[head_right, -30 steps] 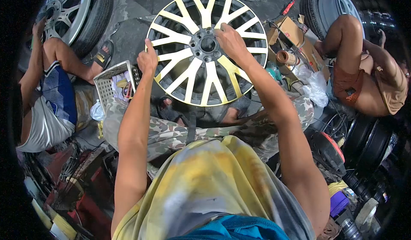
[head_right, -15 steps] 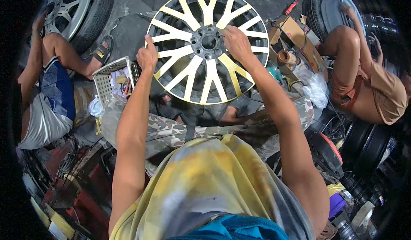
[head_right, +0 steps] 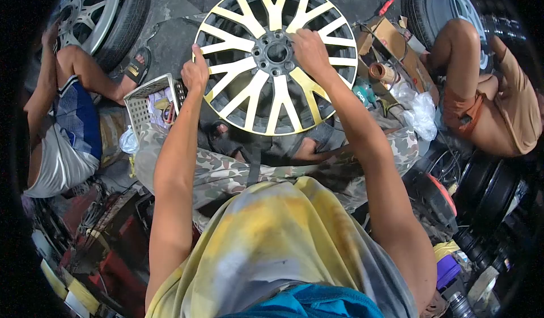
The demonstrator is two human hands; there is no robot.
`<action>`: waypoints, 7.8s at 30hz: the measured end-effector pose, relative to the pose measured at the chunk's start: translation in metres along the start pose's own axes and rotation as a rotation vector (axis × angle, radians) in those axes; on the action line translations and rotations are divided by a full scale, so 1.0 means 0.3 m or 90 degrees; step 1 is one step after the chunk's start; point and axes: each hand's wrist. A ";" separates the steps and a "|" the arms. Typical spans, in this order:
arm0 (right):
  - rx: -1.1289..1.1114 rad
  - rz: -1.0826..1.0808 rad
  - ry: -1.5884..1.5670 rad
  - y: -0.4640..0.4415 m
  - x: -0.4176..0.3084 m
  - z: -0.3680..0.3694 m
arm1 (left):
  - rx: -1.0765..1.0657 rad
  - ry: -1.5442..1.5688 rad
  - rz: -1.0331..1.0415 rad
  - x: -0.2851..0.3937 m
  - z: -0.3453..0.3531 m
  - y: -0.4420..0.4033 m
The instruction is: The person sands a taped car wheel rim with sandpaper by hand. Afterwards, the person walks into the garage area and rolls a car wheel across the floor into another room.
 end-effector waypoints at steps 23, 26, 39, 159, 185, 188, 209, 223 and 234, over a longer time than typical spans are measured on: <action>0.010 0.044 -0.046 0.001 -0.035 0.019 | 0.008 -0.004 0.016 0.004 -0.002 0.005; 0.023 0.041 -0.017 -0.014 -0.041 0.071 | -0.011 -0.016 0.003 0.000 -0.001 -0.002; 0.094 0.197 -0.052 -0.014 -0.105 0.108 | -0.015 0.002 0.000 0.002 -0.015 0.010; 0.272 0.425 -0.045 0.137 0.199 -0.139 | 0.136 -0.109 0.487 0.425 0.284 0.401; 0.252 0.441 -0.062 0.135 0.198 -0.141 | 0.255 -0.155 0.591 0.385 0.319 0.372; 0.256 0.433 -0.055 0.134 0.198 -0.140 | 0.226 -0.226 0.600 0.441 0.275 0.370; 0.262 0.409 -0.032 0.128 0.210 -0.140 | 0.105 -0.104 0.634 0.459 0.248 0.292; 0.253 0.420 -0.060 0.137 0.202 -0.140 | 0.060 -0.141 0.823 0.394 0.223 0.346; 0.277 0.400 -0.051 0.133 0.198 -0.125 | -0.025 -0.080 0.728 0.376 0.208 0.355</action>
Point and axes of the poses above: each hand's wrist, its own y-axis away from the middle knuckle, its own z-axis out of the palm, x = y × z, and after that the axes turned 15 degrees about -y, right-handed
